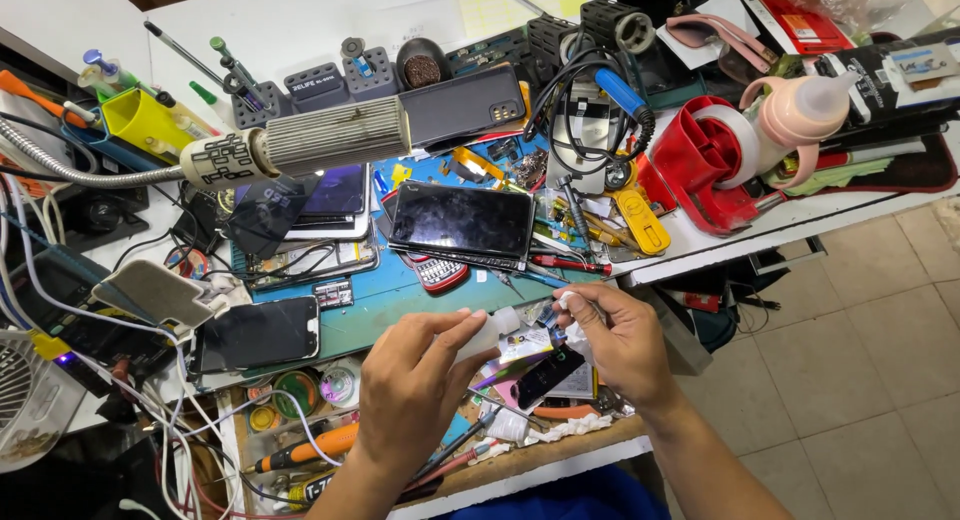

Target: A person is repairing a mobile phone at a workbench, involving disassembly of internal components and cleaning the screen with a cloth.

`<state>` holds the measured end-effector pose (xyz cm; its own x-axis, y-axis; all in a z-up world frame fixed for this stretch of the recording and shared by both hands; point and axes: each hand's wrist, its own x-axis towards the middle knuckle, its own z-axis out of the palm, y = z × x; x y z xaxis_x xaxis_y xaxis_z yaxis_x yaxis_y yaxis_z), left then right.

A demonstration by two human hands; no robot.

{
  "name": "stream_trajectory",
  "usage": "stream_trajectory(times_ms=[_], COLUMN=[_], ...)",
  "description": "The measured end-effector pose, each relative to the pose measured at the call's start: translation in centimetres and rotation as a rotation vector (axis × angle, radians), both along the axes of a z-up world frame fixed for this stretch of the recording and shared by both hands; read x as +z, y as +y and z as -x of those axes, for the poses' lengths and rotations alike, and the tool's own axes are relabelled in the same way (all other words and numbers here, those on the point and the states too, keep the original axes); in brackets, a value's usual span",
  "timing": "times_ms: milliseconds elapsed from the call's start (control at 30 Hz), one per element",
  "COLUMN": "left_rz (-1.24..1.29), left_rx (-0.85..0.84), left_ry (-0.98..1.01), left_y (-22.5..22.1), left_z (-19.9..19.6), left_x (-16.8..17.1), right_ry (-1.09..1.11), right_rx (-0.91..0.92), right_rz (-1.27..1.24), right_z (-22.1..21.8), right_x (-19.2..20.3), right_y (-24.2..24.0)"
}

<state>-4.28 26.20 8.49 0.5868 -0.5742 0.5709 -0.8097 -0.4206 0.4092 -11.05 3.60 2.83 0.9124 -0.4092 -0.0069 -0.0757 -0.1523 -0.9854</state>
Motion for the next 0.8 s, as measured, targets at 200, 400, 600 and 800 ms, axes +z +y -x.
stream_trajectory(times_ms=[200, 400, 600, 800], left_rz=[0.039, 0.169, 0.179, 0.082], left_rx=[-0.040, -0.178, -0.311, -0.251], left_ry=[0.073, 0.316, 0.544, 0.278], left_y=[-1.4, -8.7, -20.2, -27.5], left_z=[-0.5, -1.3, -1.8, -3.2], left_x=[-2.1, -3.4, -4.7, -11.6], right_ry=[-0.099, -0.099, -0.203, -0.193], right_rx=[-0.042, -0.320, -0.546, -0.623], right_rz=[-0.083, -0.154, -0.170, 0.051], right_z=[1.9, 5.7, 9.3, 11.5], right_x=[2.3, 3.0, 2.0, 0.2], right_y=[-0.2, -2.0, -3.4, -4.3])
